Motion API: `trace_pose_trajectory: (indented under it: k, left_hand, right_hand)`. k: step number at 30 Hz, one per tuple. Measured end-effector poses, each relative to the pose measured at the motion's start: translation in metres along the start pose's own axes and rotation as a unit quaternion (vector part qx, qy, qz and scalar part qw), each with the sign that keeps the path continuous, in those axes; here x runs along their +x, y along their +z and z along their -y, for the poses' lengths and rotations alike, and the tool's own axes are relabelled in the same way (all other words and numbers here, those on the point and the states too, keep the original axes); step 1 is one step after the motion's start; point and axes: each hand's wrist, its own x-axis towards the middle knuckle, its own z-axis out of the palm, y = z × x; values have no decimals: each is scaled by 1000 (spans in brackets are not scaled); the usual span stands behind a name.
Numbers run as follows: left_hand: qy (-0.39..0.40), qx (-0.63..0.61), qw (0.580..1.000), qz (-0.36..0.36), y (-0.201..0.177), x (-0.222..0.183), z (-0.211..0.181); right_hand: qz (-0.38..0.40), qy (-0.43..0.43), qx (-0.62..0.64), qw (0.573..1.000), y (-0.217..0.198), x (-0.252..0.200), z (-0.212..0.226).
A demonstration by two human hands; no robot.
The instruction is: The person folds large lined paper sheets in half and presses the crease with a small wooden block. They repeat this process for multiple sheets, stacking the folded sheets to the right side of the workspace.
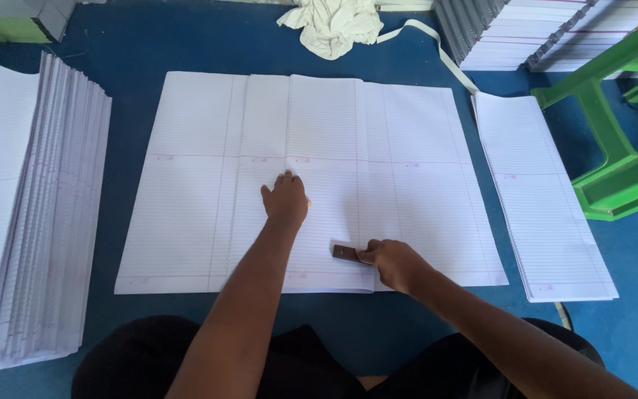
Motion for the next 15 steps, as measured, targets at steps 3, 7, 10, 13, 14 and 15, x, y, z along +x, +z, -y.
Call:
trace_pose_trajectory:
  k: [3, 7, 10, 13, 14, 15]
  left_hand:
    - [-5, -22, 999, -25, 0, -8, 4]
    - [9, -41, 994, -100, 10, -15, 11]
    - [17, -44, 989, -139, 16, -15, 14]
    - [29, -35, 992, -115, 19, -13, 16]
    - [35, -30, 994, -104, 19, -12, 18]
    - [42, -26, 995, -92, 19, -11, 20]
  right_hand:
    - [-2, -10, 6, 1000, 5, -7, 5]
    - [22, -30, -17, 999, 7, -17, 12]
    - [51, -30, -15, 998, 7, -25, 18]
    - [59, -39, -11, 997, 10, -31, 24]
    - [53, -45, -9, 998, 9, -31, 24]
    - [47, -49, -7, 998, 10, -32, 24]
